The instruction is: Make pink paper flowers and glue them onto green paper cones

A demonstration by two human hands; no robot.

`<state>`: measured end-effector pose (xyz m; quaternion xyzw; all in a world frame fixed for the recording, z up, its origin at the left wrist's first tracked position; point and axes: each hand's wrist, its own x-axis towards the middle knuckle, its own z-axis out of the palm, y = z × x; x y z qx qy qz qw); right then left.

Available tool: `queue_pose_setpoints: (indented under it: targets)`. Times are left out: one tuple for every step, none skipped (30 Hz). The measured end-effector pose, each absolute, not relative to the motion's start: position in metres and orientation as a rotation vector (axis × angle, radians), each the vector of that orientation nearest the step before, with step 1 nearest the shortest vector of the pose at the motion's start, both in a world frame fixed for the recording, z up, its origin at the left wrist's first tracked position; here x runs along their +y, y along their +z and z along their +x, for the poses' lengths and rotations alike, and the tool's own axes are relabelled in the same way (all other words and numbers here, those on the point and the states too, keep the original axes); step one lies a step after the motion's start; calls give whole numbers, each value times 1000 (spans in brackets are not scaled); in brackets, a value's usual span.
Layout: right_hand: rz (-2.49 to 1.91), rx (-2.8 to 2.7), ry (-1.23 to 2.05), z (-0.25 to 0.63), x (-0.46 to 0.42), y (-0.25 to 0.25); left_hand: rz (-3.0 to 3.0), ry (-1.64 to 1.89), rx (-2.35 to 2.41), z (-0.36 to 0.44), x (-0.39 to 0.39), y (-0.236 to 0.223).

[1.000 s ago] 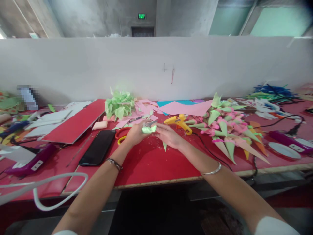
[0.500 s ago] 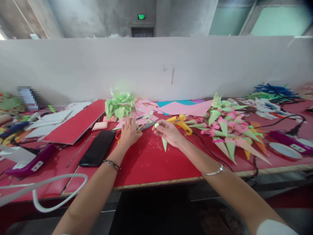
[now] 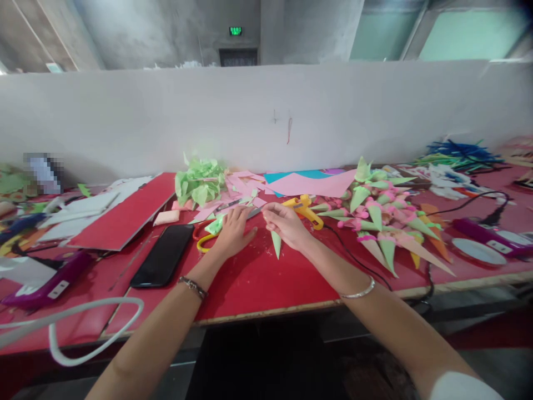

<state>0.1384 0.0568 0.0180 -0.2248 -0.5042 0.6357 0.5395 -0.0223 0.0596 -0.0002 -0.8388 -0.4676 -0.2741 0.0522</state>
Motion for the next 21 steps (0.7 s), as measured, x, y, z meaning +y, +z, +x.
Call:
queue_pose_setpoints:
  targets:
    - [-524, -1203, 1529, 138, 56, 19, -2552, -843, -1421, -22, 60, 0]
    - [-515, -1208, 1535, 137, 56, 19, -2554, -850, -1419, -23, 60, 0]
    - [-510, -1209, 1534, 137, 55, 19, -2559, -858, -1416, -23, 61, 0]
    - [-516, -1213, 1534, 137, 55, 19, -2563, -871, -1416, -23, 61, 0]
    - [-537, -1223, 1529, 138, 55, 19, -2569, -883, -1418, -23, 61, 0]
    - [-574, -1249, 1523, 138, 55, 19, -2577, -894, -1422, -23, 61, 0]
    - [-619, -1283, 1512, 139, 55, 18, -2584, -903, -1428, -23, 61, 1]
    - [-662, -1319, 1489, 141, 56, 18, -2592, -907, -1435, -23, 61, 1]
    - [-694, -1353, 1454, 142, 56, 17, -2601, -906, -1442, -23, 61, 1]
    - [-704, -1379, 1413, 142, 56, 17, -2609, -899, -1450, -23, 61, 2]
    - [-692, -1394, 1372, 143, 57, 18, -2614, -892, -1456, -23, 61, 2]
    - [-666, -1401, 1341, 143, 57, 18, -2615, -888, -1461, -23, 61, 2]
    - [-634, -1402, 1326, 143, 57, 19, -2617, -886, -1461, -23, 61, 2]
    - [-598, -1395, 1330, 143, 57, 19, -2620, -885, -1456, -23, 62, 2]
    - [-564, -1379, 1350, 142, 57, 20, -2621, -888, -1450, -23, 62, 2]
    - [-540, -1362, 1386, 142, 56, 21, -2623, -891, -1443, -23, 62, 2]
    - [-533, -1354, 1428, 142, 56, 21, -2624, -895, -1440, -24, 62, 2]
    - [-541, -1355, 1466, 142, 55, 22, -2625, -896, -1440, -24, 61, 2]
    - [-564, -1364, 1487, 142, 54, 22, -2627, -895, -1439, -23, 61, 2]
    - [-594, -1378, 1487, 143, 54, 22, -2629, -895, -1439, -23, 61, 3]
    - [-621, -1387, 1468, 143, 53, 22, -2632, -895, -1438, -23, 61, 3]
